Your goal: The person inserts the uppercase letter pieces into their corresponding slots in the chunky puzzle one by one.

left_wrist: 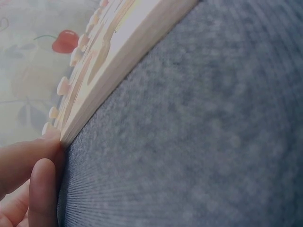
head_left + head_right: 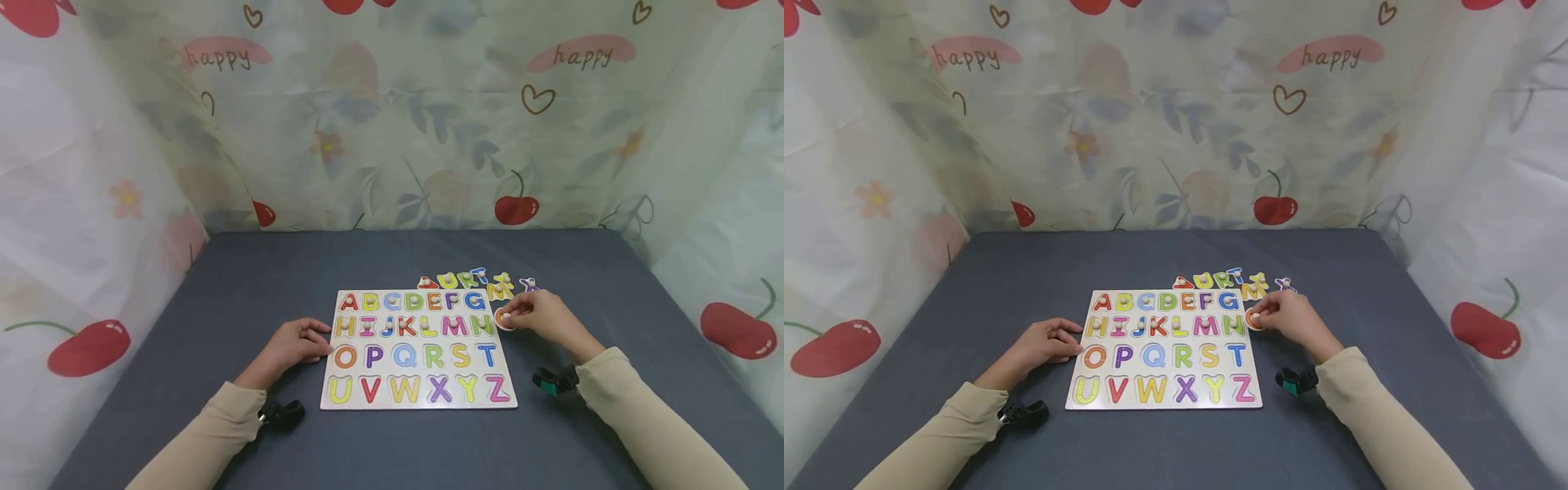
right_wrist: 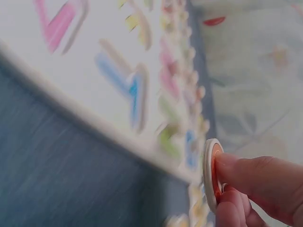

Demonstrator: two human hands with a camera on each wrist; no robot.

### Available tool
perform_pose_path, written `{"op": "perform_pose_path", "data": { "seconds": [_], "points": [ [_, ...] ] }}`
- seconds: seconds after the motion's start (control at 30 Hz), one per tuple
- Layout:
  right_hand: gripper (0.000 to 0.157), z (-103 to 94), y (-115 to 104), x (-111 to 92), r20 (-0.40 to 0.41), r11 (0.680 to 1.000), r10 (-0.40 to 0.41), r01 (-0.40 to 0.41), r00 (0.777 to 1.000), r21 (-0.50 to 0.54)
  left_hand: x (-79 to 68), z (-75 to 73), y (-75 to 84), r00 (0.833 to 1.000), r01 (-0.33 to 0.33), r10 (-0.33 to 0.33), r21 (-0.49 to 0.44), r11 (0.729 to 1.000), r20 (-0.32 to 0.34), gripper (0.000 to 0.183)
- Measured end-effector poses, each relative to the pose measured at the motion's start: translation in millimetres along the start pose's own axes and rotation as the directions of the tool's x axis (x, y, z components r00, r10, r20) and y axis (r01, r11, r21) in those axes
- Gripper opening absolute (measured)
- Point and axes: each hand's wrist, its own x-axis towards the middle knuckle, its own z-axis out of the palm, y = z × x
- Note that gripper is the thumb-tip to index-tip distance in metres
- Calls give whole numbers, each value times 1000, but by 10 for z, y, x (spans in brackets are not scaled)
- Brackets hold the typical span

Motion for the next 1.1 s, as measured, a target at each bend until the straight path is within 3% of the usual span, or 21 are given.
{"op": "perform_pose_path", "data": {
  "seconds": [0.2, 0.43, 0.73, 1.1],
  "points": [
    [21, 110, -296, 112, 6, 997, -83, 83, 997, 4, 7, -16, 9, 1000, -5, 5, 6, 1000, 3, 45],
    [15, 414, -735, 264, 70, 988, -153, 153, 986, 2, -1, -16, 14, 1000, -16, 16, 14, 1000, 0, 45],
    [9, 887, -1211, 391, 140, 956, -291, 284, 946, 73, -25, -5, 20, 1000, -19, 19, 19, 1000, 7, 45],
    [6, 1426, -1608, 423, 232, 935, -347, 318, 909, 155, -18, -12, 28, 999, -11, 11, 5, 1000, 31, 43]
  ]
}}
